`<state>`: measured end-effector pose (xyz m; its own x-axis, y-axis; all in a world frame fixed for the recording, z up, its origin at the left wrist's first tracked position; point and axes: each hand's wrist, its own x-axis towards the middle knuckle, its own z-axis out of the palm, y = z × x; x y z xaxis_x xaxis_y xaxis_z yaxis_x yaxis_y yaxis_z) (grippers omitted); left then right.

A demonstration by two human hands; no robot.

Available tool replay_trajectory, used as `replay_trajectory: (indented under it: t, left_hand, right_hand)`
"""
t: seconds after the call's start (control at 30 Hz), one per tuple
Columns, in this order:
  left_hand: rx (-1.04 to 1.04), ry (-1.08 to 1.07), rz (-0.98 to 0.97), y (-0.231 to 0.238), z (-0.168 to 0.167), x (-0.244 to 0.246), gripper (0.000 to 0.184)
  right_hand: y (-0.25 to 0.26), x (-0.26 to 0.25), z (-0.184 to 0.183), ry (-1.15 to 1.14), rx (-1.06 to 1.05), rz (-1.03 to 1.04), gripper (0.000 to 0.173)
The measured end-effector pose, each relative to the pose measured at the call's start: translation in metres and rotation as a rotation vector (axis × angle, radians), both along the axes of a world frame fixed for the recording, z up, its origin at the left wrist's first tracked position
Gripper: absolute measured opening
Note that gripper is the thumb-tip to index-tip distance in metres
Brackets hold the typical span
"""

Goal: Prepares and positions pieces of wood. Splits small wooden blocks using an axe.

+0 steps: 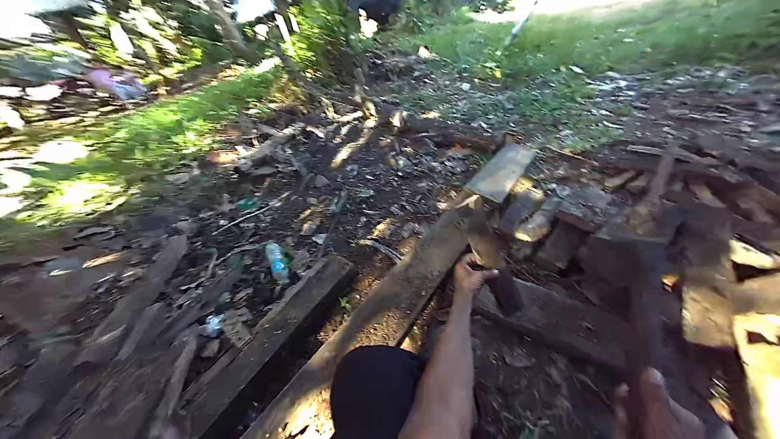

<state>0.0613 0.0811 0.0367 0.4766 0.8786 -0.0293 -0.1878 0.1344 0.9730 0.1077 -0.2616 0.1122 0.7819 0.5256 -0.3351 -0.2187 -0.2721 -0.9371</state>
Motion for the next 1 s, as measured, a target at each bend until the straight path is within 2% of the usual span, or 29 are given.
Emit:
replay_trajectory:
  t: [0.13,0.3,0.43,0.6,0.7,0.8,1.0]
  left_hand:
    - [0.157,-0.052,-0.017,-0.002,-0.015,0.01,0.05]
    - [0.154,-0.021,-0.041,-0.011,-0.015,0.014,0.045]
    - [0.175,0.043,-0.087,-0.009,-0.005,0.014,0.044]
    - [0.266,0.186,-0.146,-0.008,-0.052,-0.001,0.048]
    - [0.199,0.243,-0.129,-0.011,-0.053,-0.002,0.051]
    - [0.219,0.246,-0.152,-0.01,-0.055,-0.003,0.051]
    - [0.261,0.259,-0.135,-0.018,-0.056,0.004,0.047]
  right_hand:
    - [0.002,-0.006,0.003,0.024,0.034,-0.054,0.067]
    - [0.005,-0.01,-0.008,0.026,0.093,-0.055,0.067]
    - [0.01,-0.013,-0.006,0.002,0.096,-0.015,0.075]
    - [0.011,-0.022,-0.003,-0.044,0.1,0.043,0.071]
    - [0.013,-0.022,-0.005,-0.087,0.102,0.08,0.074]
    - [0.018,-0.029,-0.005,-0.112,0.093,0.11,0.072]
    - [0.029,-0.041,0.024,-0.255,0.2,0.15,0.07]
